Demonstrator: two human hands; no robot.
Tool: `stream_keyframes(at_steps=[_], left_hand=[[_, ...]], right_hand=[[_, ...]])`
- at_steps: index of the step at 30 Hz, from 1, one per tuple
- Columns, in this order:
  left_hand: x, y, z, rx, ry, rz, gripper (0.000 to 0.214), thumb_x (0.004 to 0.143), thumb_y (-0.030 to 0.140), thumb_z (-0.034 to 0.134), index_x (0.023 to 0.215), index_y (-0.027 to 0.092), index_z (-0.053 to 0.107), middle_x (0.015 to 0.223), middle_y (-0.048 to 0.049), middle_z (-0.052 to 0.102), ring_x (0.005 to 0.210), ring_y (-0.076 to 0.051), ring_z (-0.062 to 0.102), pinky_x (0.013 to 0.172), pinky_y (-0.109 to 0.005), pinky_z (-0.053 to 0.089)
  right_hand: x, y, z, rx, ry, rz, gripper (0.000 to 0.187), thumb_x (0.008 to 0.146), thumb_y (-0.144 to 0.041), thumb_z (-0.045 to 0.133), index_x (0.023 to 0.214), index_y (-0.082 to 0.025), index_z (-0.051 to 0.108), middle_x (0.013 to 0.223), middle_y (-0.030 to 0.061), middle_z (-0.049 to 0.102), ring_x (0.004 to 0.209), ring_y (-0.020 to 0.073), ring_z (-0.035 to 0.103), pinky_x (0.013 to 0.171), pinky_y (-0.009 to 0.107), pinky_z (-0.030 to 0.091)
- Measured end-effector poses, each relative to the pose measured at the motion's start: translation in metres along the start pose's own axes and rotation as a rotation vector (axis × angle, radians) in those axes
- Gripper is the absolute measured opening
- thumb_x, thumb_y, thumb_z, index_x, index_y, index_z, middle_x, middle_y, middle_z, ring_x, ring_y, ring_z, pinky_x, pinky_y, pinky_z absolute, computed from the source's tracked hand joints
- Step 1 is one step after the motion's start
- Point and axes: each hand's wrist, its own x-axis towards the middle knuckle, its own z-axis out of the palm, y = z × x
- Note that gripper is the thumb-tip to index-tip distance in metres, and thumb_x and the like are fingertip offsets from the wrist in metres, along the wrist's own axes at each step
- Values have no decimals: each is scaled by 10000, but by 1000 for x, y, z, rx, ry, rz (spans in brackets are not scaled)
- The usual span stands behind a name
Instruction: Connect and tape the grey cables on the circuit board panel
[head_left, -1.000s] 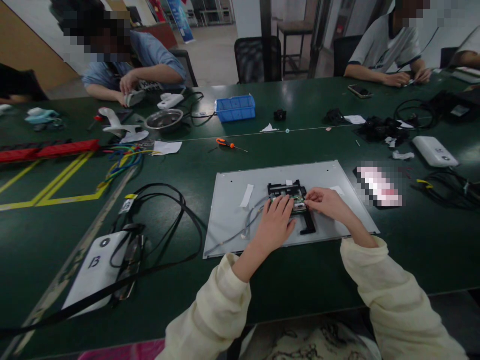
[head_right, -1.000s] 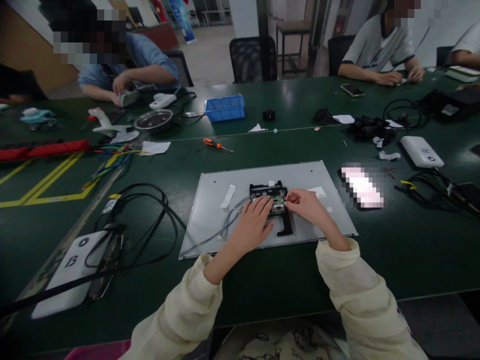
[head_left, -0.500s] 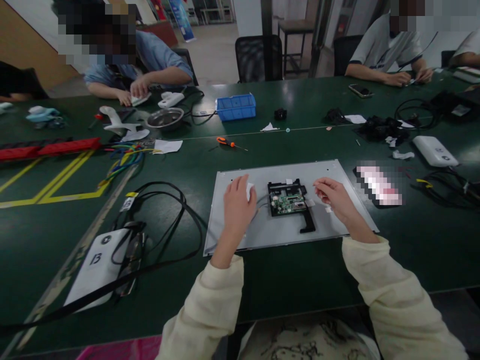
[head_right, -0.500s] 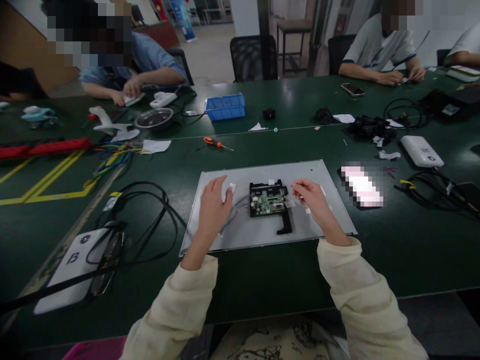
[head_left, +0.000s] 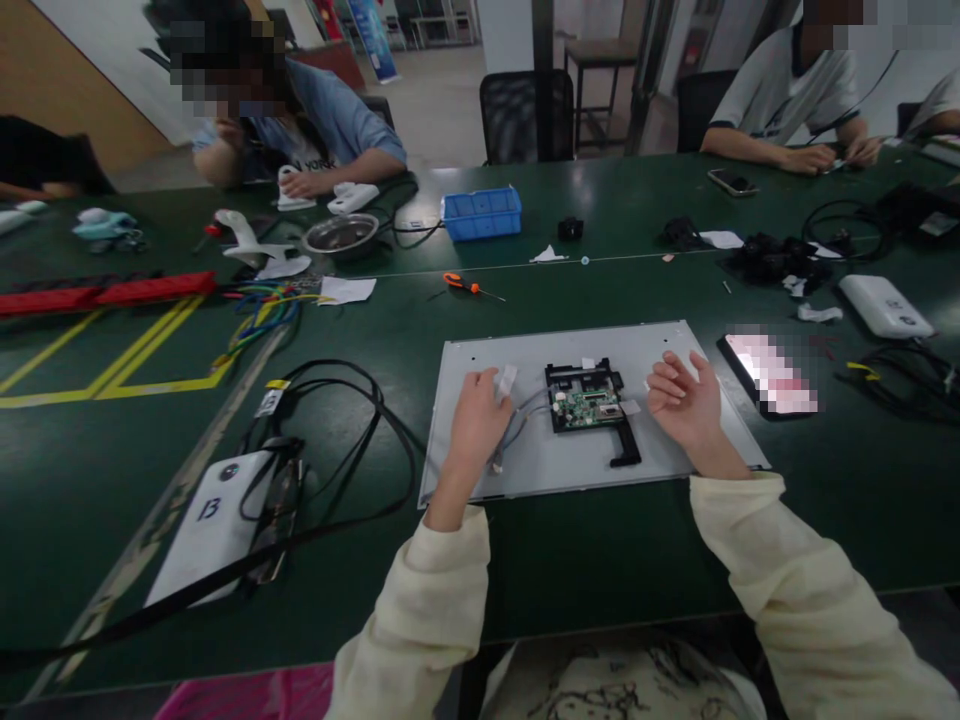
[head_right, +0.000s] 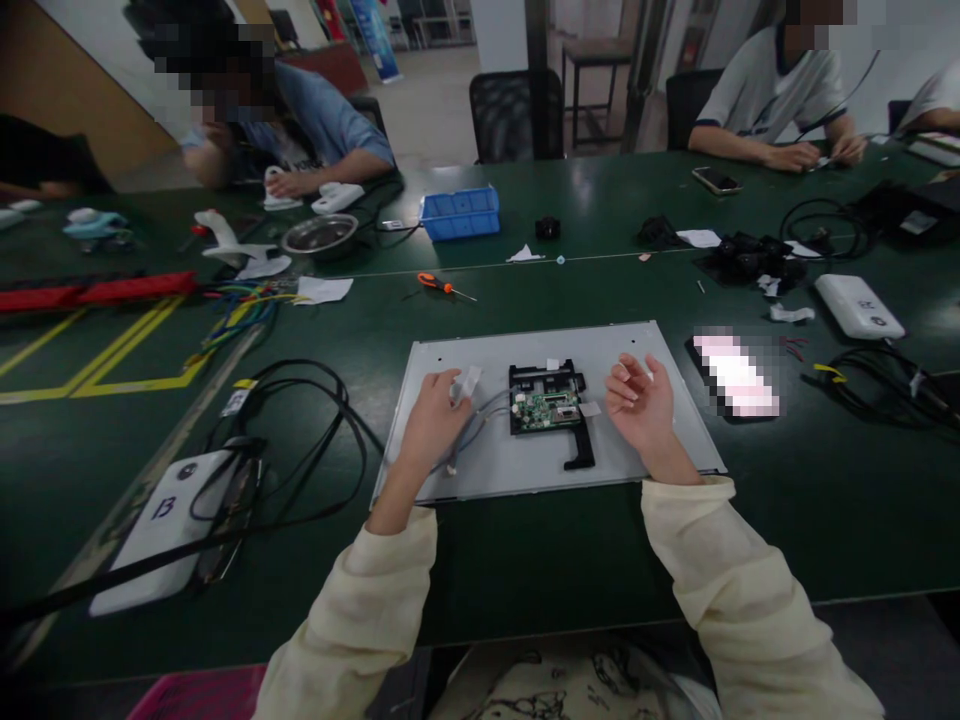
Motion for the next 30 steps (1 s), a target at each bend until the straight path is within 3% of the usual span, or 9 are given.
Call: stream_keyframes(at_steps=[7,19,25,30], left_hand=[[-12,-1,-4,23,-35,10,408,828,163,531,1236,170,507,1124,-92,526,780,-171,601,805,-319,481],[-21,-2,-2,-78,8,-19,297,901,185,446,1185,190,534,922,-55,640,770,-185,603,745,-301,449],[-19,-6,0,-135,71,20,290,879,140,454,1151,194,539,941,-43,608,767,-162,585,774,-293,455],[-16,-11,-1,-162,48,56,318,850,121,483,1155,195,542,966,-36,551,724,-141,560,765,-289,472]], right_hand=[[-1,1,-9,49,29,1,145,837,-308,571,896,-177,587,664,-55,514,514,33,463,415,118,387],[-4,3,-10,79,30,11,120,847,-264,537,925,-176,562,681,-41,495,544,58,472,419,141,414],[-6,4,-5,91,46,17,99,844,-245,539,918,-181,555,688,-41,498,542,56,483,421,142,422],[-5,5,-5,102,52,34,78,845,-220,528,912,-187,552,686,-43,500,527,54,482,422,144,433]])
